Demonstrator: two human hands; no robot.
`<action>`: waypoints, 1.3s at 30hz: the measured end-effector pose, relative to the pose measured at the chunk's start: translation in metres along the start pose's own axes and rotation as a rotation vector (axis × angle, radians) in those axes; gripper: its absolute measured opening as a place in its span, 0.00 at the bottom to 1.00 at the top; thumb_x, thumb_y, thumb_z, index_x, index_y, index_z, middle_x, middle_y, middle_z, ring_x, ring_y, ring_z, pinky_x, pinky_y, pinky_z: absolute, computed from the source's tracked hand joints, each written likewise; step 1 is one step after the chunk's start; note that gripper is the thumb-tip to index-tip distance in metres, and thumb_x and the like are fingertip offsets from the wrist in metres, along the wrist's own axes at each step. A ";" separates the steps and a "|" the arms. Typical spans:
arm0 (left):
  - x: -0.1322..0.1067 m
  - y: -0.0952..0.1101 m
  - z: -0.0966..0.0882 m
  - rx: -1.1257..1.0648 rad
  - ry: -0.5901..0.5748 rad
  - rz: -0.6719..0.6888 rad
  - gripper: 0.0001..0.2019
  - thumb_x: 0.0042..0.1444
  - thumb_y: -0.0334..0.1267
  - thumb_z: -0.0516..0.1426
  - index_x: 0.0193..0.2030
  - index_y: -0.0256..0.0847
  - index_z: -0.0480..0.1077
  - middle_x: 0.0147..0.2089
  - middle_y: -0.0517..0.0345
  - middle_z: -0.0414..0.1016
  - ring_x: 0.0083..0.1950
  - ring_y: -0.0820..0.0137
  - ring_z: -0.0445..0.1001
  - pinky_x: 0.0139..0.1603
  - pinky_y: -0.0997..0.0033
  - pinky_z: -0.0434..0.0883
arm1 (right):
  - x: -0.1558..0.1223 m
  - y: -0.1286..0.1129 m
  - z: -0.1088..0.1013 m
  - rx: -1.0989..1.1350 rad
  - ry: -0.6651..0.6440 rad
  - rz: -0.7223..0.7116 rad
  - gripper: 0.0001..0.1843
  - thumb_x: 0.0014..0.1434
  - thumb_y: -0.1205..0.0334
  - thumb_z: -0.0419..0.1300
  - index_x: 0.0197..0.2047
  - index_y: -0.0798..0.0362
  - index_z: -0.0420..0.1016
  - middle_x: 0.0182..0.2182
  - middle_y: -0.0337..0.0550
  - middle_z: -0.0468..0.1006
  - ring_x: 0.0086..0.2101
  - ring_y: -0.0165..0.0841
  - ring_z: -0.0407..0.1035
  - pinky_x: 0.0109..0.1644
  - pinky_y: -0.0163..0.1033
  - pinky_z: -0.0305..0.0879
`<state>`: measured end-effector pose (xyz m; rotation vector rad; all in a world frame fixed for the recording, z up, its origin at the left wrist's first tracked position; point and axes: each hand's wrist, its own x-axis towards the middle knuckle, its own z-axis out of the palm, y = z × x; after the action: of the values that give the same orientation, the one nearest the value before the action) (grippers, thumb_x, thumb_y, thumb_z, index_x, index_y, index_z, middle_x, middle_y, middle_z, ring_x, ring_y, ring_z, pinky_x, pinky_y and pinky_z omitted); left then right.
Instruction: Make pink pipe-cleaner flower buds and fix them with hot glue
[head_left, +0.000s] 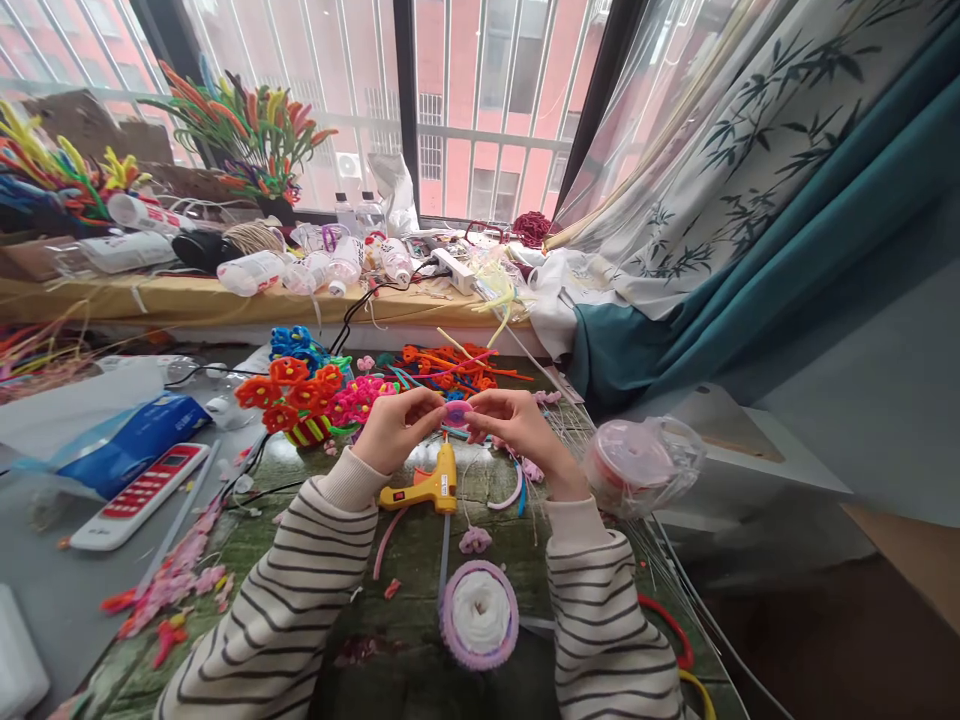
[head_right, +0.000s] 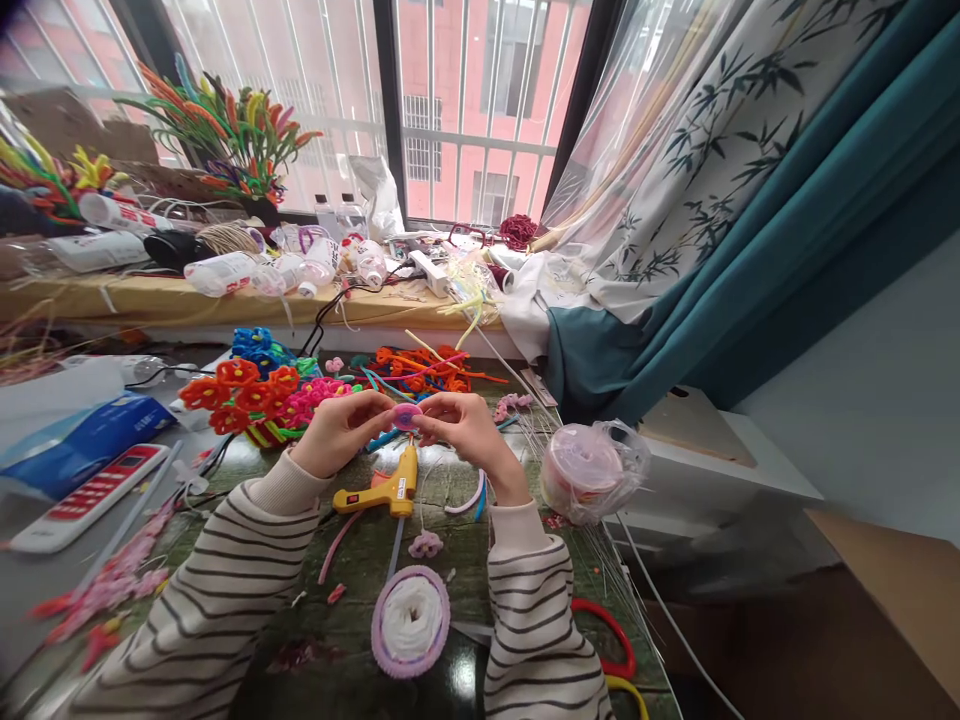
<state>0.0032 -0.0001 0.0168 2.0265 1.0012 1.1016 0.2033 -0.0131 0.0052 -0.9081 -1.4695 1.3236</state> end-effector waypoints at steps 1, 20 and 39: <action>0.000 0.000 0.000 0.005 -0.008 0.000 0.17 0.56 0.51 0.60 0.32 0.36 0.74 0.23 0.60 0.73 0.22 0.75 0.67 0.22 0.78 0.65 | 0.000 -0.001 0.000 -0.022 0.006 -0.008 0.19 0.48 0.50 0.71 0.36 0.57 0.79 0.24 0.40 0.79 0.23 0.31 0.74 0.26 0.33 0.71; -0.001 0.005 -0.001 0.006 0.024 0.001 0.17 0.54 0.51 0.62 0.27 0.38 0.72 0.21 0.61 0.72 0.21 0.76 0.67 0.21 0.79 0.64 | 0.000 0.001 0.001 0.022 -0.028 -0.004 0.20 0.44 0.49 0.73 0.32 0.55 0.76 0.27 0.40 0.80 0.27 0.36 0.78 0.33 0.40 0.76; -0.001 -0.001 0.000 0.135 -0.051 0.058 0.17 0.59 0.50 0.57 0.29 0.38 0.72 0.21 0.63 0.71 0.21 0.77 0.63 0.22 0.79 0.62 | 0.004 0.012 -0.002 0.010 -0.068 0.072 0.19 0.46 0.49 0.72 0.33 0.57 0.77 0.24 0.40 0.80 0.24 0.33 0.76 0.30 0.37 0.74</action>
<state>0.0027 -0.0009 0.0154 2.1924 1.0209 1.0311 0.2033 -0.0075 -0.0060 -0.9251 -1.4932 1.4254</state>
